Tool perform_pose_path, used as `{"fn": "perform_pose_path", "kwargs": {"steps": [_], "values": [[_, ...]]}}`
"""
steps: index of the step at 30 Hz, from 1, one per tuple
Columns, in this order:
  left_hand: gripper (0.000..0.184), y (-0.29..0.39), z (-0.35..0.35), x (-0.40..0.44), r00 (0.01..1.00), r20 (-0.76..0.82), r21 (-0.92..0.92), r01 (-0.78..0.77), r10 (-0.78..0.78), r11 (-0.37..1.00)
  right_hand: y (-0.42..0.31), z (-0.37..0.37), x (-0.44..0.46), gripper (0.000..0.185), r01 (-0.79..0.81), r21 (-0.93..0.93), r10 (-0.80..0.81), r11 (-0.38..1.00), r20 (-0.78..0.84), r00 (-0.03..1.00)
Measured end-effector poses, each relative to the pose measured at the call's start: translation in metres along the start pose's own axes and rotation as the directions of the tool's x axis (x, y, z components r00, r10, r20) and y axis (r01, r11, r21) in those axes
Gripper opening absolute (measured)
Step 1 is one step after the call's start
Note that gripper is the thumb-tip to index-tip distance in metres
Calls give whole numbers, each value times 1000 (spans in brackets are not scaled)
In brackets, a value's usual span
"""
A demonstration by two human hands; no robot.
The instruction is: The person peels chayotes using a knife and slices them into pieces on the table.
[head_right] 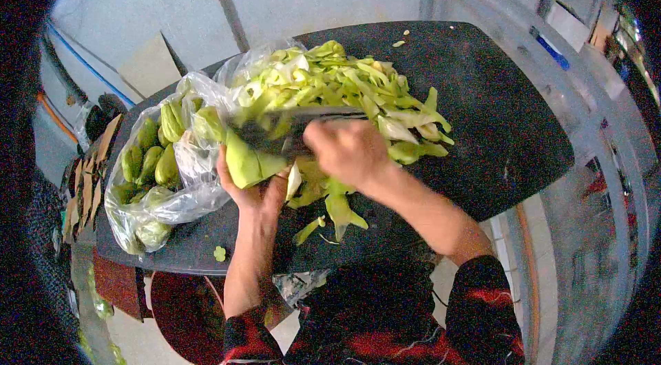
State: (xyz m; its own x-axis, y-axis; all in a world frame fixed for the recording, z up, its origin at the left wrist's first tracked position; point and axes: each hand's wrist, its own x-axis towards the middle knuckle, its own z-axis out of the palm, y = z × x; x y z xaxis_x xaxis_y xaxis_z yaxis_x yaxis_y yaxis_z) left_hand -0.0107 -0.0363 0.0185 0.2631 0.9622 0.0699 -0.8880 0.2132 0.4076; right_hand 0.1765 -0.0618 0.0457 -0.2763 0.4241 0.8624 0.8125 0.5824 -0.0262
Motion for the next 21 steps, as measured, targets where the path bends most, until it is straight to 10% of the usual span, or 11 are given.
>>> {"fn": "perform_pose_path", "kwargs": {"steps": [2,12,17,18,21], "values": [[68,6,13,-7,978,206,28,18,-23,999,14,-6,0,16,-109,11,108,994,38,993],[57,3,-35,22,990,133,-15,-43,45,999,-26,-24,3,19,196,145,-194,970,-31,981],[61,6,17,1,994,-34,41,-98,99,994,0,-14,-1,15,-42,135,26,990,119,993],[63,12,3,0,980,198,66,1,-14,998,8,-13,-2,19,-119,141,98,983,146,984],[73,14,-1,1,966,254,61,31,-45,998,6,-17,-5,22,-135,115,120,984,133,984]]}}
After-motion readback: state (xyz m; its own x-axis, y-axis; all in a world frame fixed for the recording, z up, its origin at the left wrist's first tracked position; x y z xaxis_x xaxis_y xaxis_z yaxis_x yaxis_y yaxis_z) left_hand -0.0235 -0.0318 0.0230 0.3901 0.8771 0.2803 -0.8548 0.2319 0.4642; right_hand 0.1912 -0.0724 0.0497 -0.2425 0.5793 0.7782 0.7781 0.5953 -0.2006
